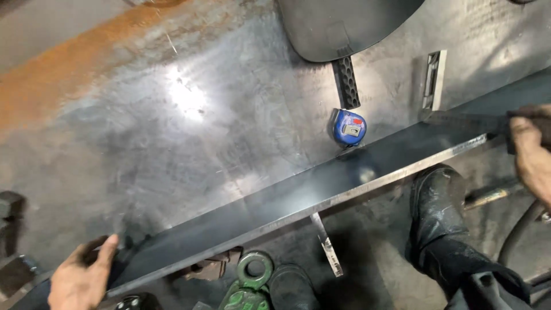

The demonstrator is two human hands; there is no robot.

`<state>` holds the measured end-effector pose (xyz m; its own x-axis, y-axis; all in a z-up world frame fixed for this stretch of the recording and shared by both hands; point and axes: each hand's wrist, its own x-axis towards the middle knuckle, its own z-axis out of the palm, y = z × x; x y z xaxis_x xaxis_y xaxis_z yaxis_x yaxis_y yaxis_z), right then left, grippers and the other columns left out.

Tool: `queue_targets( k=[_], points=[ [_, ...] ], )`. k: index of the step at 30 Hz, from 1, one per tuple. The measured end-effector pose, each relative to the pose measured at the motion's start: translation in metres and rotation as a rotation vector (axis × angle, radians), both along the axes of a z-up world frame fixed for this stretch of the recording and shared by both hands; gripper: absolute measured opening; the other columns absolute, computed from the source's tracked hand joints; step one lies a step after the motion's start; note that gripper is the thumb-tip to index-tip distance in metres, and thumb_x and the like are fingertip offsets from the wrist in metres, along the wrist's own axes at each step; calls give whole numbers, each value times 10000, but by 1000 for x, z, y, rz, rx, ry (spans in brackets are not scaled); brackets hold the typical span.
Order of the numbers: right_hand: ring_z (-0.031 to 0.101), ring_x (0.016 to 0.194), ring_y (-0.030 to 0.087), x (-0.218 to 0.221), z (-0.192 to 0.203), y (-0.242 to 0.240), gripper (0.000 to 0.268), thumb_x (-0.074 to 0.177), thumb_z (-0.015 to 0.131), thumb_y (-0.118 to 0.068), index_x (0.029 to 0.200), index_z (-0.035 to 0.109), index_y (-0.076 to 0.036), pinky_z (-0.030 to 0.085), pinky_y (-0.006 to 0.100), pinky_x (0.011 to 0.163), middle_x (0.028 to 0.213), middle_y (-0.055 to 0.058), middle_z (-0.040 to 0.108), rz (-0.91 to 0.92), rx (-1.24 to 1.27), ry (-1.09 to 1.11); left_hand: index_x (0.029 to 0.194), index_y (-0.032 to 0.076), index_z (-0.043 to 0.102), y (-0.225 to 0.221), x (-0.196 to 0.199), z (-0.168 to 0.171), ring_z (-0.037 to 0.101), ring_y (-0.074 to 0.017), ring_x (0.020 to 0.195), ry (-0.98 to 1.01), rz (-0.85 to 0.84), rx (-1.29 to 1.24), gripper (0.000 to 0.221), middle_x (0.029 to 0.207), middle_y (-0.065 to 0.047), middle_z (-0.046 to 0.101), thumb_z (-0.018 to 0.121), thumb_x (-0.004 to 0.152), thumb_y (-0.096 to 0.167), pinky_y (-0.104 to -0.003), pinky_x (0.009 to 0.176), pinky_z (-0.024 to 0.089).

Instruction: Measuring and positioning metal components on a workbench for welding preparation.

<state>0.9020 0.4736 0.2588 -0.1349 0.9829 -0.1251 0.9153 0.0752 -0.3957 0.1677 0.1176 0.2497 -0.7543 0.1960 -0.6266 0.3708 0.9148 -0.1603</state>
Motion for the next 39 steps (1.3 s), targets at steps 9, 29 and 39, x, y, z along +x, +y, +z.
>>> queue_targets(
  k=[9, 29, 39],
  points=[
    [696, 970, 270, -35, 29, 19, 285, 1121, 533, -162, 1260, 695, 27, 493, 433, 996, 991, 167, 717, 71, -193, -101, 1194, 9, 785, -69, -15, -51, 743, -295, 946, 68, -94, 263, 415, 945, -234, 770, 821, 987, 367, -401, 966, 551],
    [709, 875, 211, -39, 37, 8, 234, 1155, 561, -128, 1283, 643, 50, 582, 328, 846, 956, 180, 710, 66, -234, 105, 1208, -145, 719, -144, -49, -116, 744, -295, 882, 38, -69, 488, 411, 927, -264, 741, 822, 1081, 232, -413, 892, 584],
    [705, 987, 278, -63, 49, 11, 248, 1137, 548, -122, 1296, 613, 58, 565, 376, 888, 1073, 218, 706, -9, -303, 54, 1220, -154, 703, -145, -50, -112, 736, -287, 879, -22, -28, 542, 415, 935, -268, 729, 771, 1057, 222, -392, 897, 578]
  ],
)
